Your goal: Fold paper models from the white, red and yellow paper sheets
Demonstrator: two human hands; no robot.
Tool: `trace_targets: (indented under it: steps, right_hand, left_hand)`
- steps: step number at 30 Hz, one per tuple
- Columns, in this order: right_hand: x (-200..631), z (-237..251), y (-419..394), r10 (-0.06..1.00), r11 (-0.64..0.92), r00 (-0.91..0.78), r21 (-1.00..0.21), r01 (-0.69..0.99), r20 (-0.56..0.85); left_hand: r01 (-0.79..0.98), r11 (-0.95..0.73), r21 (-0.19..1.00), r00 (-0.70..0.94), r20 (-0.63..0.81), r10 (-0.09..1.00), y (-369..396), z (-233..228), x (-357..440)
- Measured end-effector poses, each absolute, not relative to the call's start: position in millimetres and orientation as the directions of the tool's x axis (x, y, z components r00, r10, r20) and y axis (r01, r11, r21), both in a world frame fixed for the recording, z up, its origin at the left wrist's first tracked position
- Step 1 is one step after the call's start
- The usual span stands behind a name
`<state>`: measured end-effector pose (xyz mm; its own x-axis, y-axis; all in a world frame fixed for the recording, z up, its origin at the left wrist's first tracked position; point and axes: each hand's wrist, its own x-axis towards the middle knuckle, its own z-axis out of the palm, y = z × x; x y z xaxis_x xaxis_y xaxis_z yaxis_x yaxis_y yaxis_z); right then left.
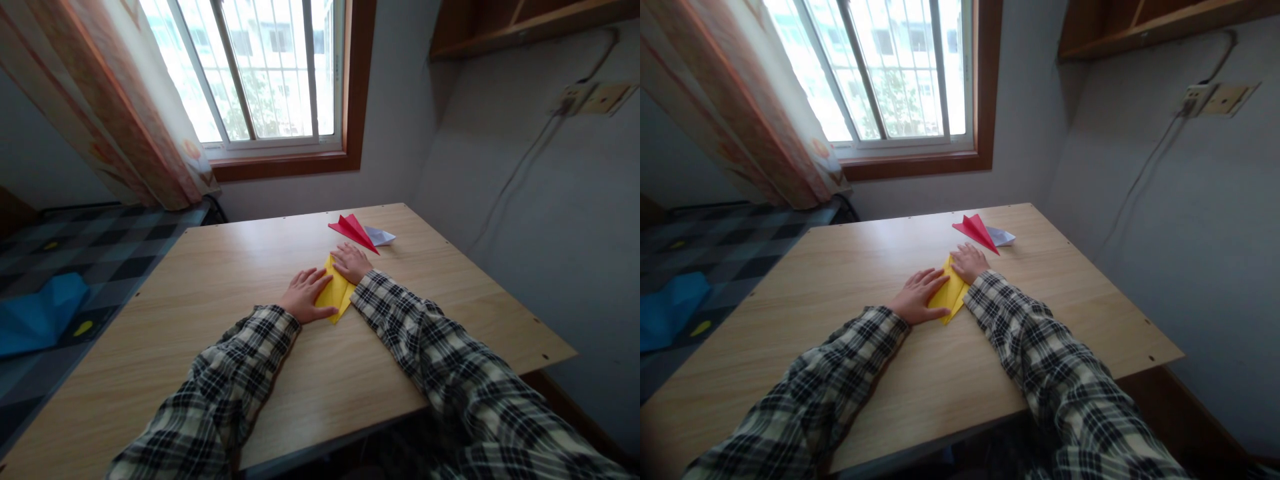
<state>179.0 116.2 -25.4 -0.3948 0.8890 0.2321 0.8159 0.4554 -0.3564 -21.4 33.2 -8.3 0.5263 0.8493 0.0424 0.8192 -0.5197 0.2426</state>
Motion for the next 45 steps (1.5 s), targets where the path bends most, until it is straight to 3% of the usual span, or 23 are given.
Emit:
trace_targets:
  steps: [3,6,12,21,28,31,34,40,45]
  right_hand:
    - [187,-26,117,0.848,0.516,-0.362,-0.452,0.727,0.387]
    - [197,-27,107,0.769,0.634,-0.453,-0.441,0.635,0.451]
    - [205,-29,71,0.790,0.613,-0.524,-0.378,0.694,0.317]
    - [201,-26,75,0.932,0.352,-0.270,-0.422,0.836,0.242]
    - [204,-28,74,0.839,0.529,-0.371,-0.438,0.726,0.399]
    - [204,-29,68,0.794,0.603,-0.480,-0.388,0.697,0.372]
    - [202,-30,65,0.812,0.582,-0.496,-0.360,0.729,0.308]
    - [202,-31,71,0.904,0.410,-0.310,-0.393,0.823,0.294]
    - [203,-28,74,0.873,0.465,-0.322,-0.425,0.777,0.367]
  left_hand:
    - [0.825,-0.517,0.228,0.523,0.035,0.851,31,-5,-20]
    - [0.841,-0.503,0.199,0.509,0.024,0.860,29,-4,-19]
    - [0.837,-0.512,0.194,0.515,0.038,0.856,30,-5,-20]
    - [0.829,-0.515,0.216,0.518,0.049,0.854,32,-7,-20]
    - [0.842,-0.506,0.189,0.507,0.047,0.861,31,-6,-19]
    - [0.836,-0.515,0.189,0.510,0.076,0.857,31,-7,-20]
    - [0.831,-0.520,0.197,0.510,0.100,0.854,32,-9,-21]
    - [0.862,-0.471,0.188,0.439,0.188,0.879,30,-7,-17]
    - [0.895,-0.426,0.134,0.381,0.265,0.886,24,1,-12]
